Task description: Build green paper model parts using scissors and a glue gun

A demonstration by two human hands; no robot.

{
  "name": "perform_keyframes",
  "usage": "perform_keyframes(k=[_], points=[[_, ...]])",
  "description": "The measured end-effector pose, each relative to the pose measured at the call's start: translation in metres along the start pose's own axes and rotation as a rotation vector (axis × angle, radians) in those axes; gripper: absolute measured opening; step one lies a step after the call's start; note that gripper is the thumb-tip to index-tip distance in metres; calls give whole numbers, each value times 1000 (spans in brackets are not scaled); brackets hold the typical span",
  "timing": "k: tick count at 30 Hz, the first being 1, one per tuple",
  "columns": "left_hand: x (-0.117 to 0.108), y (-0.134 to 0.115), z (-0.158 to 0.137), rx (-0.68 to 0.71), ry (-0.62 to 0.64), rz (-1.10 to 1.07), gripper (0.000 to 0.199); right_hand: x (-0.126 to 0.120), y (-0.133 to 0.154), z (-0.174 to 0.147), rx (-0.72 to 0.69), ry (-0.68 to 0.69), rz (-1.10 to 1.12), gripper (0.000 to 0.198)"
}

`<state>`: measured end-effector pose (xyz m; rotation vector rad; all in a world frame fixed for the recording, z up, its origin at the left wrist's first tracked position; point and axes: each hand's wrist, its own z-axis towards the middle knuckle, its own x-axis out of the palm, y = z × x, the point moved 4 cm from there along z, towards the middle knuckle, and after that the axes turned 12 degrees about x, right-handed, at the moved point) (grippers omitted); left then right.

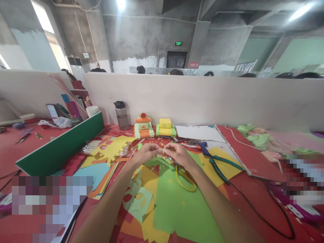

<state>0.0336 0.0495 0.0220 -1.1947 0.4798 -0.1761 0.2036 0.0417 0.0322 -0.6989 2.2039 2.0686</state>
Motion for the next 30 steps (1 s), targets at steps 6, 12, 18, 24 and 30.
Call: perform_keyframes(k=[6, 12, 18, 24, 30], points=[[-4, -7, -2, 13, -48, -69, 39, -8, 0, -1, 22, -16, 74, 22], [0, -19, -2, 108, -37, -96, 45, -10, 4, -4, 5, 1, 34, 24], [2, -23, -2, 100, 15, 48, 39, -9, 10, -7, -53, -11, -84, 25], [5, -17, -1, 94, 44, 62, 37, -10, 6, -5, -58, 6, -50, 27], [6, -16, -1, 71, 43, 87, 36, -11, -1, 0, -35, -20, -23, 29]])
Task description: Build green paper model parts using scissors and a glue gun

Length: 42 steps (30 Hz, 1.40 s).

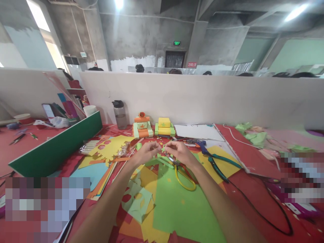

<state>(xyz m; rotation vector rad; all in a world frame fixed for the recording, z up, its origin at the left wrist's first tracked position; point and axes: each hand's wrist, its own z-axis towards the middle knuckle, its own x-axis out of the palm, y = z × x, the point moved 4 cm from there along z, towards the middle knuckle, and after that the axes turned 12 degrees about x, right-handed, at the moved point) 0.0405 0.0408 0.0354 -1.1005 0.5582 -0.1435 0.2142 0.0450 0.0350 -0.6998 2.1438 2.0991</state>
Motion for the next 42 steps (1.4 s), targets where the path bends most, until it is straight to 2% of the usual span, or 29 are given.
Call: perform_keyframes(k=[13, 24, 33, 42], points=[[-2, 0, 0, -41, -35, 36, 30, -2, -8, 5, 2, -19, 33, 28], [4, -3, 1, -37, -6, 88, 25, -2, -4, 2, 5, -25, 0, 26], [-2, -2, 1, -15, -79, 132, 15, -3, -6, 3, 31, 13, 6, 25], [-2, 1, 1, -15, -75, 111, 23, -4, -5, 3, -5, 23, -18, 25]])
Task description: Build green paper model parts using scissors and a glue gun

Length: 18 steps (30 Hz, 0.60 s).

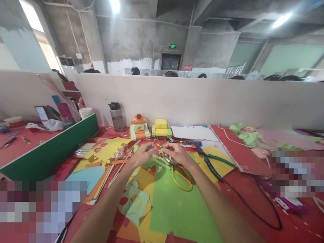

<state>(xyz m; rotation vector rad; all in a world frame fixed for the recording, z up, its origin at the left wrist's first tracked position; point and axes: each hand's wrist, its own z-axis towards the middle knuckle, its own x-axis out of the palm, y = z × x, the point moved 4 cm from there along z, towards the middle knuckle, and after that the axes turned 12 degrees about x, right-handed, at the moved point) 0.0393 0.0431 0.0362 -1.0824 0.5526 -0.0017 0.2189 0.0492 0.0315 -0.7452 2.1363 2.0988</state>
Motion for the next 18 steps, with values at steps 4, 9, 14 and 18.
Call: perform_keyframes(k=[4, 9, 14, 18], points=[[1, -1, 0, -24, 38, 3, 22, 2, 3, -3, 3, 9, -15, 26], [1, -3, 0, 9, 35, 38, 17, 3, 6, -5, 7, 13, -36, 27], [2, 0, 0, -28, 49, 43, 20, 2, 4, -3, 5, -1, -39, 29], [4, 1, -2, -58, 82, 32, 22, 1, 0, -1, 8, 1, -40, 29]])
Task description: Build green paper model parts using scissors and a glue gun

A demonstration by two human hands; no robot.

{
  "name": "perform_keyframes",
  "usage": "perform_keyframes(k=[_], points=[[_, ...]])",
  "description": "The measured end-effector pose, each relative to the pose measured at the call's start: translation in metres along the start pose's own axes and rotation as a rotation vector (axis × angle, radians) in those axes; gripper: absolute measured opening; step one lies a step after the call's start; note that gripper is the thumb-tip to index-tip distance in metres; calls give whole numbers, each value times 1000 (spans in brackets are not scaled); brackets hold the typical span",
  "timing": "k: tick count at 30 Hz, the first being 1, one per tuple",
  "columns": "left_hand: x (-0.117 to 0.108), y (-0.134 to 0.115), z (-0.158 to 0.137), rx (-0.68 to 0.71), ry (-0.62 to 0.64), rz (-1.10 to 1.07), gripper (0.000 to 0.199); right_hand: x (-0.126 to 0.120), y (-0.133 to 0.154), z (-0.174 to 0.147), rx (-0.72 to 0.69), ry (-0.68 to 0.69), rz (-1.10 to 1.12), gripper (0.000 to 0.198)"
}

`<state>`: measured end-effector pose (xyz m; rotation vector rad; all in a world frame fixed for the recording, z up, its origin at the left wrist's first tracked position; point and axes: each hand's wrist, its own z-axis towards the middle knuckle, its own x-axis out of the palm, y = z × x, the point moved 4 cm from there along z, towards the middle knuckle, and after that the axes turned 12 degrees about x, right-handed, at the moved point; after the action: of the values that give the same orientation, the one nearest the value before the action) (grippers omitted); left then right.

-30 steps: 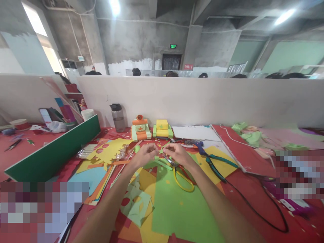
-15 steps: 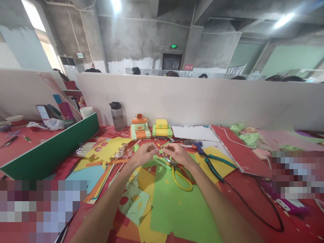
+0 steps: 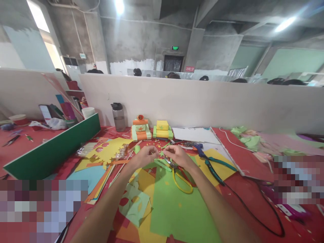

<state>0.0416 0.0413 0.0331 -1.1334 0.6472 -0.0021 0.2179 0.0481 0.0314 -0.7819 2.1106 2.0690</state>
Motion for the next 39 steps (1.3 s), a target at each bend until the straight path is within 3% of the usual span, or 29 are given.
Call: perform_keyframes(k=[8, 15, 39], points=[[-6, -1, 0, 14, -39, 13, 26, -3, 1, 0, -45, -21, -32, 27], [0, 3, 1, 23, 7, -67, 25, -3, 1, 0, -50, -19, -46, 26], [0, 1, 1, 73, 24, -14, 19, 0, 5, -3, -42, 6, -56, 29]])
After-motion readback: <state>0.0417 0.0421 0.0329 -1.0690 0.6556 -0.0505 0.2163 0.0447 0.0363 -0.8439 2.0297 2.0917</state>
